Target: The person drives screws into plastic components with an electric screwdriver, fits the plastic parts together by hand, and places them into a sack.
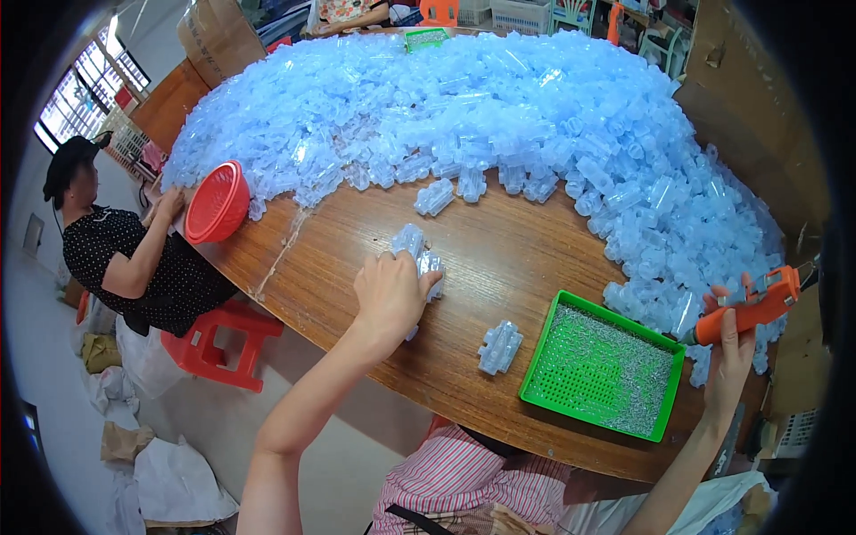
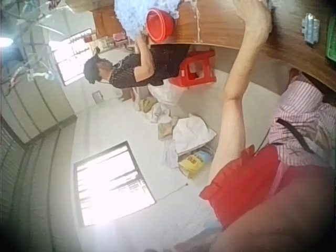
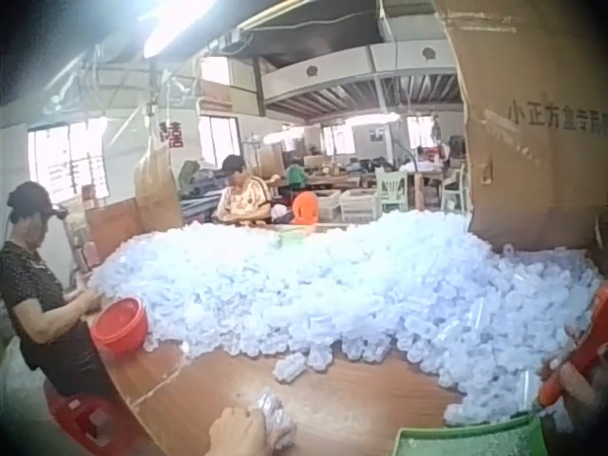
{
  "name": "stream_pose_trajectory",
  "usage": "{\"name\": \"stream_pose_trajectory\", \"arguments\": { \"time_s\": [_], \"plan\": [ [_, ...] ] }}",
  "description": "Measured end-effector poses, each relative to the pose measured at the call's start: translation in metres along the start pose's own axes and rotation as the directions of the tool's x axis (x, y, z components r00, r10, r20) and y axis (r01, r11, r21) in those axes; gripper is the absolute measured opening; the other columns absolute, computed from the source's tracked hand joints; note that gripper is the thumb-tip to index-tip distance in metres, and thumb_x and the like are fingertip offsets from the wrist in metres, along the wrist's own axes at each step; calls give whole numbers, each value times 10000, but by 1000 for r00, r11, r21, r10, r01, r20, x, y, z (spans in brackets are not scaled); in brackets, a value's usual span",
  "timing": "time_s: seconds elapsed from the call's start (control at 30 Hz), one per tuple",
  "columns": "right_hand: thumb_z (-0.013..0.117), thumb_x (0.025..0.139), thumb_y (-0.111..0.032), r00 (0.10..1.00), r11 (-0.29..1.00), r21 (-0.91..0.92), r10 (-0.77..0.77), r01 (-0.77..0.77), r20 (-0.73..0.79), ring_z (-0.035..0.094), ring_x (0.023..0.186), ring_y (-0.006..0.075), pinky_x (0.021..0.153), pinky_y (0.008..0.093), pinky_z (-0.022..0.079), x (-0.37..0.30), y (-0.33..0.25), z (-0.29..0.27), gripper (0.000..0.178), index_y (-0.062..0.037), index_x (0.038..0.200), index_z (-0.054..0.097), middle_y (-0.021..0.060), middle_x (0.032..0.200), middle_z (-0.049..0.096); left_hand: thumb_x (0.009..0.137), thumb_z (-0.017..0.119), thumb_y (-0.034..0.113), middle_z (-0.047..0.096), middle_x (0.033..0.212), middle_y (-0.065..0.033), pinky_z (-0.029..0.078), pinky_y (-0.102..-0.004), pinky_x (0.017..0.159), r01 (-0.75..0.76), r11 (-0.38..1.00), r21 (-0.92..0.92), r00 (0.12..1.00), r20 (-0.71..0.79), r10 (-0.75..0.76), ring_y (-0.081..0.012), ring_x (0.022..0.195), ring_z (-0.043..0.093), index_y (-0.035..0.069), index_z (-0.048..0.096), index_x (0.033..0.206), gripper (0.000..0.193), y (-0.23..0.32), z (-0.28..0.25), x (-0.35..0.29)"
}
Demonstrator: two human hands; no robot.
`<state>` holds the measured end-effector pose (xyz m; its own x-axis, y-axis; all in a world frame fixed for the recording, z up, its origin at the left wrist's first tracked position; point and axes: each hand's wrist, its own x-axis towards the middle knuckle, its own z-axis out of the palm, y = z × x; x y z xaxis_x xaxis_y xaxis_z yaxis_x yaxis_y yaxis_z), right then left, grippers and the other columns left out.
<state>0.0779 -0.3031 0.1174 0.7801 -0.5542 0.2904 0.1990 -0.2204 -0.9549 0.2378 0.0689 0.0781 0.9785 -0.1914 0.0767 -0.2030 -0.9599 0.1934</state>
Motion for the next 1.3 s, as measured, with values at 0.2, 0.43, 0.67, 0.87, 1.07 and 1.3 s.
{"name": "stream_pose_trajectory", "arguments": {
  "time_s": [0.2,0.43,0.67,0.87,1.07,1.3],
  "plan": [
    [678,826,-195,999,999,-30,-26,27,45,549,751,95,706,231,451,-18,-10,14,490,26,1220,488,45,880,578,794,714,349,626,893,-147,484,-424,719,-26,990,-140,997,64,36,-313,849,590,-9,591,951,410,2,-2,-3],
    [618,863,-332,988,963,249,-126,100,90,475,670,103,618,291,449,-52,3,44,467,16,1136,467,20,728,469,798,734,220,599,909,-120,494,-334,751,-67,872,-486,993,54,106,-217,866,589,-15,556,1169,474,-4,10,-20],
    [593,811,-564,992,954,289,-101,76,74,435,640,112,527,262,414,-70,-7,49,658,-27,1161,446,26,721,441,887,643,95,555,969,-21,489,-228,717,457,124,-881,829,473,298,-82,887,552,-2,485,1148,321,23,-19,-93],
    [513,827,-608,989,945,321,-96,56,111,464,598,141,511,284,452,-69,16,64,658,-13,1107,487,43,662,476,929,571,70,572,1138,-72,451,-245,888,821,12,-571,442,648,620,-95,1026,543,-14,385,1236,369,63,13,-179],
    [601,760,-627,998,967,253,-47,36,39,491,554,128,520,265,460,-82,26,72,710,12,1057,522,36,654,511,940,571,118,617,1087,-55,485,-213,808,819,36,-572,462,696,549,-73,918,588,-38,460,1261,374,97,45,-204],
    [606,755,-630,999,966,256,-37,31,20,504,546,130,518,271,468,-88,34,76,695,6,1026,535,39,653,526,947,569,202,535,724,74,298,-194,488,760,54,-648,560,693,454,0,564,355,-10,560,1123,275,104,60,-213]
  ]
}}
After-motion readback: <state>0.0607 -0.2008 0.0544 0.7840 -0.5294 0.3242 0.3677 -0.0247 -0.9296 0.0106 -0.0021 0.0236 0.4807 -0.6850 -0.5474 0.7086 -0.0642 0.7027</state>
